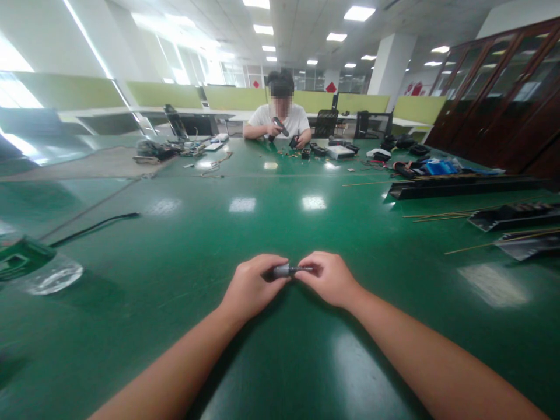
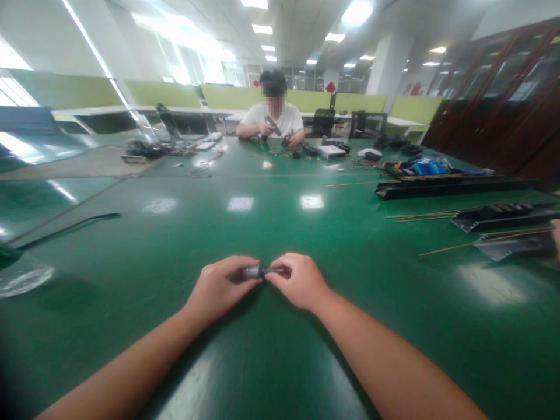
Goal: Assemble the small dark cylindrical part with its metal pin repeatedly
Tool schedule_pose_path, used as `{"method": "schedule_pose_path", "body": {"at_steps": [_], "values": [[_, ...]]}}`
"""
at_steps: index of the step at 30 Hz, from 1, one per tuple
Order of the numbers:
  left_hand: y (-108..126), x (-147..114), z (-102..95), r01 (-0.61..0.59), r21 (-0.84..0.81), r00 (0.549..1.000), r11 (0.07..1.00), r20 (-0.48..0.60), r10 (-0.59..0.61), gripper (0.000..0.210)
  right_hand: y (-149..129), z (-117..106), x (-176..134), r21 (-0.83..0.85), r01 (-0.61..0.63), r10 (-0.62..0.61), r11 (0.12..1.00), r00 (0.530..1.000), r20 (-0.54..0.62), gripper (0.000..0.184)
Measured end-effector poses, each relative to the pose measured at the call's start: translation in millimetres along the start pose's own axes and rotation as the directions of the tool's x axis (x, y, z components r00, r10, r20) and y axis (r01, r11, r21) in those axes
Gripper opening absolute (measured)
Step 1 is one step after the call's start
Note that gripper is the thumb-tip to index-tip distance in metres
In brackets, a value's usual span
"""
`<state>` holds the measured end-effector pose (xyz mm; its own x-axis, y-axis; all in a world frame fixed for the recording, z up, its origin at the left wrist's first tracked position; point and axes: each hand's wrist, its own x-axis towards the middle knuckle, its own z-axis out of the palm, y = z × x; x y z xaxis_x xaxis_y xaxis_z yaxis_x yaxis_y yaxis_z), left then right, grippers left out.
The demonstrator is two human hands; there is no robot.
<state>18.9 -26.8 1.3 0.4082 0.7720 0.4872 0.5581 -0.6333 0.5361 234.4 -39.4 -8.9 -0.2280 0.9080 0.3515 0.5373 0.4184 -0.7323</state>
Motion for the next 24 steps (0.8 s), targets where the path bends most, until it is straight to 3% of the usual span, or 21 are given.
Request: {"method": "schedule_pose_path", "body": {"at_steps": [24], "values": [[-2.6, 0.3, -1.6, 0.032, 0.017, 0.999, 0.999, -0.013, -0.032, 0.02, -3.3, -0.9, 0.0, 0.016, -0.029, 0.03, 0.999, 0.999, -0.027, 0.009]]}}
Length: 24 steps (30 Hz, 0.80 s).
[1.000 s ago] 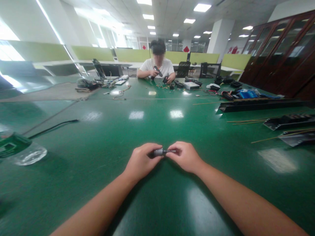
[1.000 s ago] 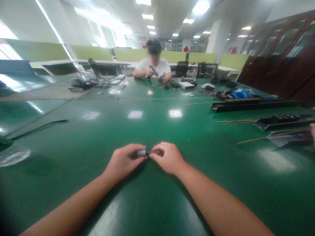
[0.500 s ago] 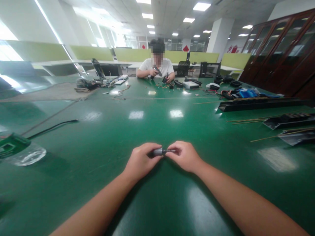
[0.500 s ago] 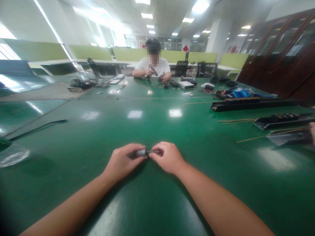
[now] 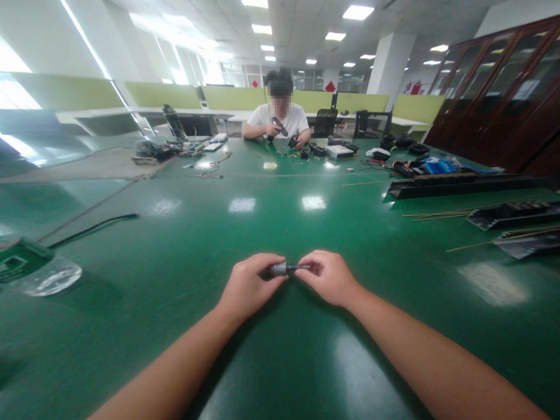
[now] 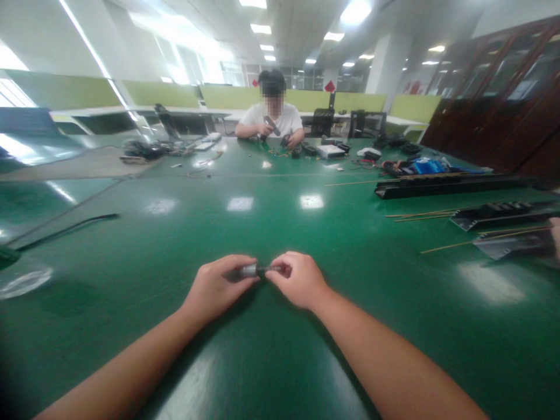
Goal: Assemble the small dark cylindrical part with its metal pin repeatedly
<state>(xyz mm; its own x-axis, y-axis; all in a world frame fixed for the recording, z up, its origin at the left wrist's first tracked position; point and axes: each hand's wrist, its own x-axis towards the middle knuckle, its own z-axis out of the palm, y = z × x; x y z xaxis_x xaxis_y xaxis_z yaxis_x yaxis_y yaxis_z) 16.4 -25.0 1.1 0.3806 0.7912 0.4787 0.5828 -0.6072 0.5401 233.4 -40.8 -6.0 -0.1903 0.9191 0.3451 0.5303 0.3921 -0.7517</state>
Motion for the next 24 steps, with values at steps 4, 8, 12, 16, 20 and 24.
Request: {"method": "schedule_pose_path", "body": {"at_steps": [4, 8, 12, 16, 20, 24], "values": [[-1, 0, -1.1, 0.014, -0.019, 1.0, 1.0, -0.002, -0.014, 0.022, 0, 1, -1, 0.007, -0.021, 0.022, 1.0, 1.0, -0.021, 0.009], [-2, 0, -1.4, 0.04, -0.014, 0.999, 0.999, -0.025, -0.041, 0.023, 2, 2, -1, 0.028, -0.053, 0.055, 0.998, 0.996, -0.074, 0.01], [-4, 3, -3.4, 0.087, 0.008, 0.994, 0.996, -0.068, -0.086, 0.025, 5, 3, 0, 0.089, -0.101, 0.111, 0.991, 0.986, -0.124, 0.014], [-5, 7, -7.2, 0.179, 0.053, 0.971, 0.982, -0.169, -0.168, 0.028, 8, 3, 1, 0.215, -0.154, 0.18, 0.964, 0.978, -0.106, 0.026], [-9, 12, -8.5, 0.348, -0.134, 0.913, 0.928, -0.174, -0.368, 0.048, 12, 5, 2, 0.306, -0.18, 0.206, 0.935, 0.977, -0.055, 0.041], [-16, 14, -6.3, 0.419, -0.313, 0.863, 0.852, -0.154, -0.481, 0.057, 15, 7, 2, 0.269, -0.175, 0.196, 0.947, 0.979, -0.055, 0.045]]}}
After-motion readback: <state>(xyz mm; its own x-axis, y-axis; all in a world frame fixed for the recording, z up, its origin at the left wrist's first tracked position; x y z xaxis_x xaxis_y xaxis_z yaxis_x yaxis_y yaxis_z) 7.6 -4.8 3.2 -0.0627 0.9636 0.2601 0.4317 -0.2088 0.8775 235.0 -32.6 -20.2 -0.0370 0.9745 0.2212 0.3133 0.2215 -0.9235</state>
